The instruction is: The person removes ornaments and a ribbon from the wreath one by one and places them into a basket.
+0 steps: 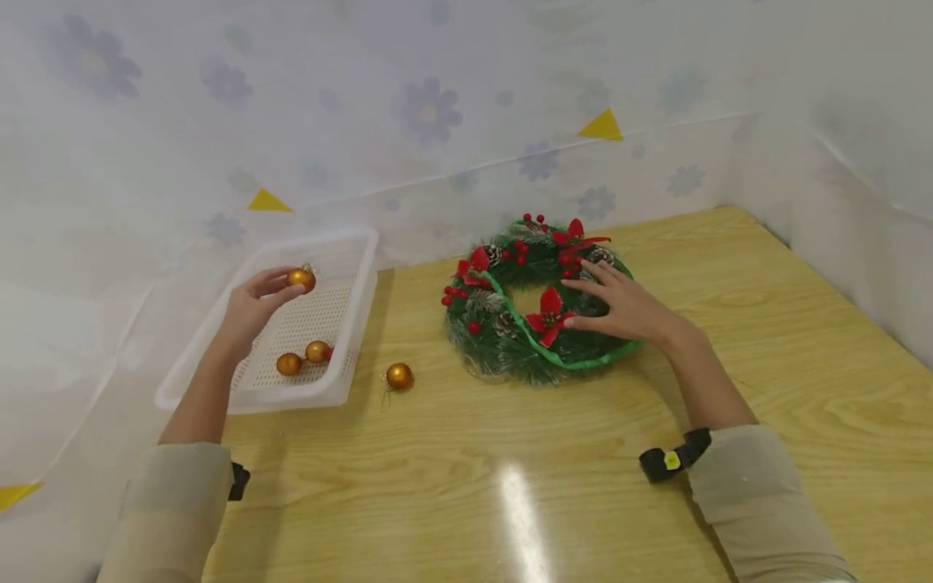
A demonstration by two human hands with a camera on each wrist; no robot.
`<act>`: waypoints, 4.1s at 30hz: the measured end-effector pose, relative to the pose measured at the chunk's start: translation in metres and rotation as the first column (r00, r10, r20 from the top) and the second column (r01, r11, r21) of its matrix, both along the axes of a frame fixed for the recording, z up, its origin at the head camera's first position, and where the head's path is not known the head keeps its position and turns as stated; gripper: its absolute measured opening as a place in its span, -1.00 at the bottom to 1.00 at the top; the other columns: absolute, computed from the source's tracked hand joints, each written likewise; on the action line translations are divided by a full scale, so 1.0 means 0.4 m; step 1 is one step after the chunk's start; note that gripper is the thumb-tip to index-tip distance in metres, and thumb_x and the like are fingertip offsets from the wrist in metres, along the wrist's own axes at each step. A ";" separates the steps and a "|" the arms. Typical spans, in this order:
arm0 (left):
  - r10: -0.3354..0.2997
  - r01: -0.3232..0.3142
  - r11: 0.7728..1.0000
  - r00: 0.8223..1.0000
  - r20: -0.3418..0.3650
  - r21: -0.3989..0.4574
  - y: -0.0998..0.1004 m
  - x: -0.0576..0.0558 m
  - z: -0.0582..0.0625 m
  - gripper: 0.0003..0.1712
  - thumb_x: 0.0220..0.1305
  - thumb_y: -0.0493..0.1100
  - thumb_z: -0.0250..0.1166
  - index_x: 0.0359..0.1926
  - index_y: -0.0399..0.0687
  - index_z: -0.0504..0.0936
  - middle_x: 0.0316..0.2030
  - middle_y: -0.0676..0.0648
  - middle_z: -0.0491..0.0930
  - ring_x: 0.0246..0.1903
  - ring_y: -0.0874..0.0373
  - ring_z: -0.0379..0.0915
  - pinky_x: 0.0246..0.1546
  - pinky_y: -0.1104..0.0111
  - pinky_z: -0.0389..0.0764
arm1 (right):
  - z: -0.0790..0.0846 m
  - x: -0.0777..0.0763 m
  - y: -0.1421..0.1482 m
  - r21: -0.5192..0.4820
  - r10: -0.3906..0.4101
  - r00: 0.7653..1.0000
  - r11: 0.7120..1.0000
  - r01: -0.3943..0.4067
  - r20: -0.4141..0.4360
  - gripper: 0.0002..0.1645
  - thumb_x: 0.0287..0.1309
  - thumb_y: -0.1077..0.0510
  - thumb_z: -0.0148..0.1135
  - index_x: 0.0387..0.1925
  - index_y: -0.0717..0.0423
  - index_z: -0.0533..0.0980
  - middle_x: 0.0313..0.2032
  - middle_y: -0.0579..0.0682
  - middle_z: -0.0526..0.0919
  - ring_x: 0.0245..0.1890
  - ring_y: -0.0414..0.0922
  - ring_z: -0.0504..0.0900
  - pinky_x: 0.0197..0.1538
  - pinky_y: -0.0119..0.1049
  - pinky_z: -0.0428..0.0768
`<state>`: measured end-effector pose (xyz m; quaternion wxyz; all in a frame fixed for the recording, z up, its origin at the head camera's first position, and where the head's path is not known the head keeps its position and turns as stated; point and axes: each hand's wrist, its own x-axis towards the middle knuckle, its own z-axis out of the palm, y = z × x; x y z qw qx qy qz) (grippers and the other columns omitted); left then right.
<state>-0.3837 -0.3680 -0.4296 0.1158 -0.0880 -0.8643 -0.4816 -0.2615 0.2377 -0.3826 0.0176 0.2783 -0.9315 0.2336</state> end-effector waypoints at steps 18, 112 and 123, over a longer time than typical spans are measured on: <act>0.041 0.052 0.984 0.870 0.491 -0.173 0.041 0.240 0.138 -0.32 -0.11 0.08 0.23 0.04 -0.12 0.31 0.01 -0.23 0.26 -0.02 -0.05 0.15 -0.15 0.08 0.24 | 0.003 0.003 0.000 0.004 0.001 1.000 1.000 -0.001 0.002 -0.23 -0.12 -0.16 0.11 0.16 -0.07 0.13 0.20 0.09 -0.16 0.16 0.10 -0.29 -0.07 0.24 -0.12; -0.042 0.099 0.971 0.967 0.253 -0.217 0.498 0.415 0.060 -0.49 -0.31 -0.28 0.38 -0.25 -0.30 0.36 -0.33 -0.19 0.41 -0.31 0.02 0.34 -0.32 0.30 0.39 | 0.018 0.013 -0.008 -0.006 -0.002 1.000 1.000 0.002 0.015 -0.24 -0.13 -0.19 0.10 0.15 -0.11 0.14 0.21 0.06 -0.16 0.16 0.07 -0.29 -0.03 0.20 -0.15; -0.146 0.200 0.960 0.954 0.261 -0.196 0.538 0.432 0.095 -0.55 -0.23 -0.15 0.35 -0.25 -0.15 0.41 -0.35 -0.05 0.43 -0.39 0.13 0.34 -0.47 0.38 0.42 | 0.010 0.008 0.001 0.023 -0.003 1.000 1.000 0.002 0.015 -0.25 -0.13 -0.20 0.09 0.15 -0.13 0.13 0.21 0.07 -0.17 0.17 0.06 -0.31 -0.01 0.18 -0.16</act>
